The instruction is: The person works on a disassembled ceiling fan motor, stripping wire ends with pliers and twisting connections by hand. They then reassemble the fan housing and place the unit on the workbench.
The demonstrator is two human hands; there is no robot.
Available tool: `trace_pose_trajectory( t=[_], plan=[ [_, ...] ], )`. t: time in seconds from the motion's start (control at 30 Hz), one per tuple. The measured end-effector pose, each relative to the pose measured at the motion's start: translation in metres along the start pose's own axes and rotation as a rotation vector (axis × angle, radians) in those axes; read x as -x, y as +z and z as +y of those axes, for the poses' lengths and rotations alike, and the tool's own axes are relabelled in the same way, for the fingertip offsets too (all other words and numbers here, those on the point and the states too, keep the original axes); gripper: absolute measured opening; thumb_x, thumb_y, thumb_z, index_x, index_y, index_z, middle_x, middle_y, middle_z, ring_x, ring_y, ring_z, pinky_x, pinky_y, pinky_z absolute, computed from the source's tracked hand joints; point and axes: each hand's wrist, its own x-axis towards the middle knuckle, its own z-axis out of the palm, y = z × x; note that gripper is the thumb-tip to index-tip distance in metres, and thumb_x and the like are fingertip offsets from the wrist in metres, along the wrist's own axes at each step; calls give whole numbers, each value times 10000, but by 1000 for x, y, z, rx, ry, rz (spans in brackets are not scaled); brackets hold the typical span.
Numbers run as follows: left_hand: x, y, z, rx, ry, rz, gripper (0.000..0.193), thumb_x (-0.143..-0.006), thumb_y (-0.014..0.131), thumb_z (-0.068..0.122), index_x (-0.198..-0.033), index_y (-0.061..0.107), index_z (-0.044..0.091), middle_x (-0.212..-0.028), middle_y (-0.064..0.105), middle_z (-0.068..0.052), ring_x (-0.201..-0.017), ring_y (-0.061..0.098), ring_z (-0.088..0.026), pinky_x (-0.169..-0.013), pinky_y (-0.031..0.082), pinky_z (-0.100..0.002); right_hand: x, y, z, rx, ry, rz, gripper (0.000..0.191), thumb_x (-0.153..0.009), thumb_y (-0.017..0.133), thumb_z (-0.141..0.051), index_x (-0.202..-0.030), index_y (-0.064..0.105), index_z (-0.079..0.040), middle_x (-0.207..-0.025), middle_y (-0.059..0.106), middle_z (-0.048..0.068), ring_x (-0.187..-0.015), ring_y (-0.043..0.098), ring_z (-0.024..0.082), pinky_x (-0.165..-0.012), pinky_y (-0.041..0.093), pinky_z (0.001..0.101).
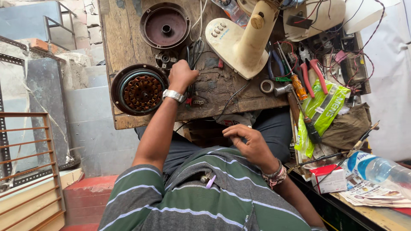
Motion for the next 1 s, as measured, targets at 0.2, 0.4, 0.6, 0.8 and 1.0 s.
trace_pose_trajectory(
  t=[0.2,0.4,0.6,0.8,1.0],
  plan=[
    [31,-62,8,211,152,102,250,-827,750,216,-837,679,-24,-806,719,-206,-710,689,-253,-699,554,-381,-46,5,10,80,-40,133,196,-899,661,-6,-1085,724,-21,-1147,747,108,-1080,718,226,-950,558,323],
    [101,-115,40,636,278,-131,68,-878,677,50,-935,647,31,-771,632,-10,-633,590,-93,-555,505,-255,-122,13,-27,55,-223,104,502,-951,712,-122,-1402,532,6,-1328,627,155,-1145,643,241,-927,570,345],
    [163,-153,75,1034,650,-321,158,-957,715,42,-1076,610,34,-898,663,25,-772,644,-43,-673,566,-217,-117,-15,-68,-110,-162,2,407,-957,744,-108,-1331,604,-26,-1145,732,75,-1019,723,136,-910,613,285],
    [204,-163,85,1115,677,-724,225,-1004,745,183,-1146,629,53,-894,656,26,-729,604,-38,-615,494,-201,-19,-76,-77,-201,-67,177,195,-984,665,23,-1179,648,19,-1100,720,99,-1009,712,165,-900,586,296],
    [228,-103,94,1025,664,-1314,202,-1037,721,175,-1091,585,35,-919,611,7,-825,582,-72,-679,494,-288,82,-136,-110,-352,-361,266,179,-896,679,46,-1072,674,10,-832,723,82,-740,698,170,-793,609,413]
  ],
)
